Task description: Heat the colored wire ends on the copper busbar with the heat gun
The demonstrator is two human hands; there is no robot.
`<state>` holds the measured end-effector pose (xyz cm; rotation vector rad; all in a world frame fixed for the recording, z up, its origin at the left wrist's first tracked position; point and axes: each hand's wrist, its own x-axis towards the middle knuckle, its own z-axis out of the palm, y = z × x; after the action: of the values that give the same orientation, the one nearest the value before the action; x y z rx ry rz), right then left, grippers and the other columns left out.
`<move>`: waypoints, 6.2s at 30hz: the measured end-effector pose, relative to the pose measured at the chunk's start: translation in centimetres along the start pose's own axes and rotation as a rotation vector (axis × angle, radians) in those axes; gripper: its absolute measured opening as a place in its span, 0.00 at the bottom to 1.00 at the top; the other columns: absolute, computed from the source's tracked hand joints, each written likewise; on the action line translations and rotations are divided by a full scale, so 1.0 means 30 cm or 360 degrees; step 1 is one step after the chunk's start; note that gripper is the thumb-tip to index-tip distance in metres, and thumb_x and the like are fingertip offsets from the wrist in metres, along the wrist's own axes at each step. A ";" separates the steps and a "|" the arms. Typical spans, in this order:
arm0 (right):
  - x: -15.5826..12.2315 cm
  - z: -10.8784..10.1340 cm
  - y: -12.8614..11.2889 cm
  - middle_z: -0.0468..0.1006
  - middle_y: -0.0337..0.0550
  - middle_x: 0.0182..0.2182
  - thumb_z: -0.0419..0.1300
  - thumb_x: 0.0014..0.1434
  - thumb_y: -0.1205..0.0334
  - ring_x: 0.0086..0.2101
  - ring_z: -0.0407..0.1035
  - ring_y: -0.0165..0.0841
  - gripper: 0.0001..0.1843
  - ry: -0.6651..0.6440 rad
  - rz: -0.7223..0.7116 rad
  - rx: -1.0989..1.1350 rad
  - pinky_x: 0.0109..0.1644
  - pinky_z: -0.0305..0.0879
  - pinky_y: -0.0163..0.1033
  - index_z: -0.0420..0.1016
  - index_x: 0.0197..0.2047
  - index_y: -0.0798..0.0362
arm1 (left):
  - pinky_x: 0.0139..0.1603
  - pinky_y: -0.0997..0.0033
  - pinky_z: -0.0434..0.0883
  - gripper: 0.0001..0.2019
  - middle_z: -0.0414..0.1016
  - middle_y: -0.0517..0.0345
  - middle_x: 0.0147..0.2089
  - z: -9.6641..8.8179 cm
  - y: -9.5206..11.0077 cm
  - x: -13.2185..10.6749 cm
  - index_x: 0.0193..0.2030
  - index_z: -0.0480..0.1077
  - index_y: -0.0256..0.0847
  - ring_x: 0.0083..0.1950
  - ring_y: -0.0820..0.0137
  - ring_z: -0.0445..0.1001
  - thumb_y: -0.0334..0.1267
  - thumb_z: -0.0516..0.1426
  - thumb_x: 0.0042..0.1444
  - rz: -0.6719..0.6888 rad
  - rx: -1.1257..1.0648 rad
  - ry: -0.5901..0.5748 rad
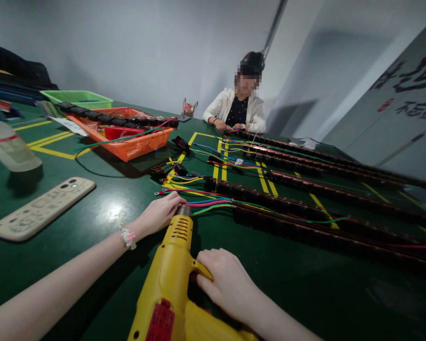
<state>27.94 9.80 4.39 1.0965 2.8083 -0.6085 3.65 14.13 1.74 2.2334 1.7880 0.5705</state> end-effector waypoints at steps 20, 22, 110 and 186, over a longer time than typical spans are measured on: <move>0.006 -0.126 0.008 0.71 0.40 0.43 0.48 0.59 0.55 0.41 0.67 0.27 0.16 -0.0224 -0.0103 -0.0166 0.39 0.56 0.31 0.64 0.48 0.51 | 0.41 0.77 0.61 0.18 0.68 0.55 0.43 0.015 -0.007 0.001 0.44 0.67 0.39 0.41 0.75 0.67 0.42 0.39 0.63 0.0057 0.0211 0.0107; 0.009 -0.119 -0.028 0.72 0.45 0.40 0.45 0.60 0.60 0.38 0.68 0.28 0.18 -0.0226 0.0000 -0.0189 0.39 0.59 0.33 0.63 0.51 0.55 | 0.41 0.77 0.62 0.18 0.68 0.55 0.43 0.015 -0.006 0.002 0.43 0.67 0.38 0.41 0.75 0.67 0.43 0.40 0.63 0.0060 0.0228 0.0114; -0.019 -0.086 0.055 0.72 0.40 0.35 0.46 0.59 0.67 0.38 0.67 0.26 0.09 -0.0120 0.0081 -0.0429 0.45 0.51 0.34 0.64 0.41 0.56 | 0.41 0.75 0.61 0.14 0.69 0.58 0.41 -0.006 -0.015 -0.001 0.40 0.62 0.38 0.40 0.75 0.66 0.44 0.42 0.63 0.0006 -0.0002 0.0050; -0.112 -0.054 0.298 0.66 0.39 0.33 0.52 0.53 0.70 0.36 0.53 0.26 0.04 0.0658 -0.0570 -0.0837 0.45 0.48 0.33 0.66 0.33 0.56 | 0.36 0.78 0.58 0.14 0.72 0.61 0.38 -0.015 -0.013 -0.012 0.38 0.65 0.40 0.36 0.77 0.68 0.45 0.43 0.63 0.0054 0.0189 0.0071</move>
<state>36.50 14.26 3.54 0.6797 3.2414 0.3910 3.06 13.85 1.94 2.3505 1.8547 0.5385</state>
